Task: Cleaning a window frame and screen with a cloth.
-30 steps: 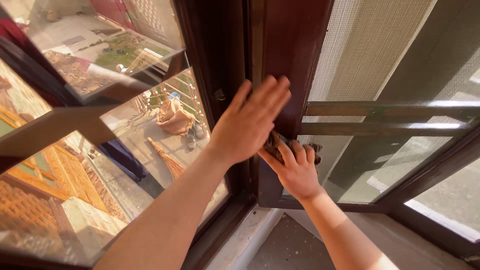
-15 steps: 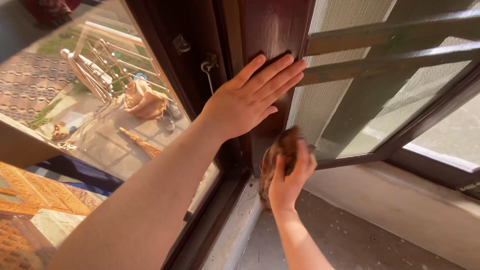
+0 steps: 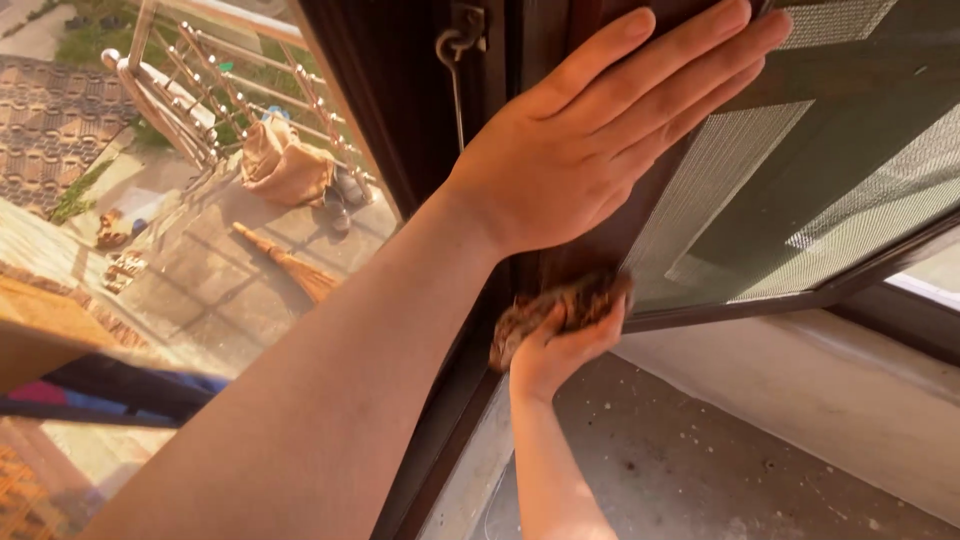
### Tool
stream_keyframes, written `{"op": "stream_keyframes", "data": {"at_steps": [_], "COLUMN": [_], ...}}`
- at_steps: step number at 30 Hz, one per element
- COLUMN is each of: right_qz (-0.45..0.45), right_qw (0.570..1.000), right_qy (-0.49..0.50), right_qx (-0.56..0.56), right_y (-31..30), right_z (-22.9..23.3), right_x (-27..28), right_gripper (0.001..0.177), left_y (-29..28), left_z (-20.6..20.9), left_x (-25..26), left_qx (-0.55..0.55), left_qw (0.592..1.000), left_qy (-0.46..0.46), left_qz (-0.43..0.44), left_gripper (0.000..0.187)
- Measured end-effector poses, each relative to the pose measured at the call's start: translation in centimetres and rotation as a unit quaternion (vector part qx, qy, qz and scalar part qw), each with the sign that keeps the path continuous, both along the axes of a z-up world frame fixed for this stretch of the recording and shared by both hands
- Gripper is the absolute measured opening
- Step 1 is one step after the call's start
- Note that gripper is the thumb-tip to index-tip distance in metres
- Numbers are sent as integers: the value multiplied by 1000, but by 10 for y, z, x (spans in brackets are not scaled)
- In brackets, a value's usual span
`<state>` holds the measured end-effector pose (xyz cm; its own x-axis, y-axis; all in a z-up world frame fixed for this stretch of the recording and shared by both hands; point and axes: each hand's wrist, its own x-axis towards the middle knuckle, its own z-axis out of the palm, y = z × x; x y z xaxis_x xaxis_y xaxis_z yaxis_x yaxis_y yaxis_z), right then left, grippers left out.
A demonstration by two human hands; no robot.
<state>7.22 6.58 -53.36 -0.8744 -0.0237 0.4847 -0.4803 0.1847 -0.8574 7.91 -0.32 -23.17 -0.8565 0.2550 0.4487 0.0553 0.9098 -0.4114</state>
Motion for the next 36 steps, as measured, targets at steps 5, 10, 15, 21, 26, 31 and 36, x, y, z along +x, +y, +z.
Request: {"op": "stream_keyframes", "data": {"at_steps": [5,10,15,21,26,31,36], "right_qz": [35,53,86,44,8,22,14], "right_qw": [912,933,971,980,985,914,753], "right_qy": [-400,-274,-31,71,-91,-381,-482], "right_qx": [-88,-228,-221,-179,-144,-138,-448], "right_y": [3,-1,3,-7,-5,2,-18], "right_z": [-50,29,147,99,5,-73,-122], "right_x": [-3,2,0,-11,-13,-27,-27], "right_gripper": [78,72,71,68,71,75,51], "left_y": [5,-21,-24,-22,-18,-20,-14], "left_z": [4,-42,-46,-40,-29,-30,-24], "left_x": [-1,-12,-15,-12,-8,-4,-3], "left_qx": [150,-120,-197,-197,-170,-194,-209], "left_qw": [985,988,969,967,975,970,966], "left_qy": [-86,86,138,159,140,146,146], "left_qz": [-28,33,47,32,13,19,33], "left_gripper": [51,55,56,57,57,57,56]}}
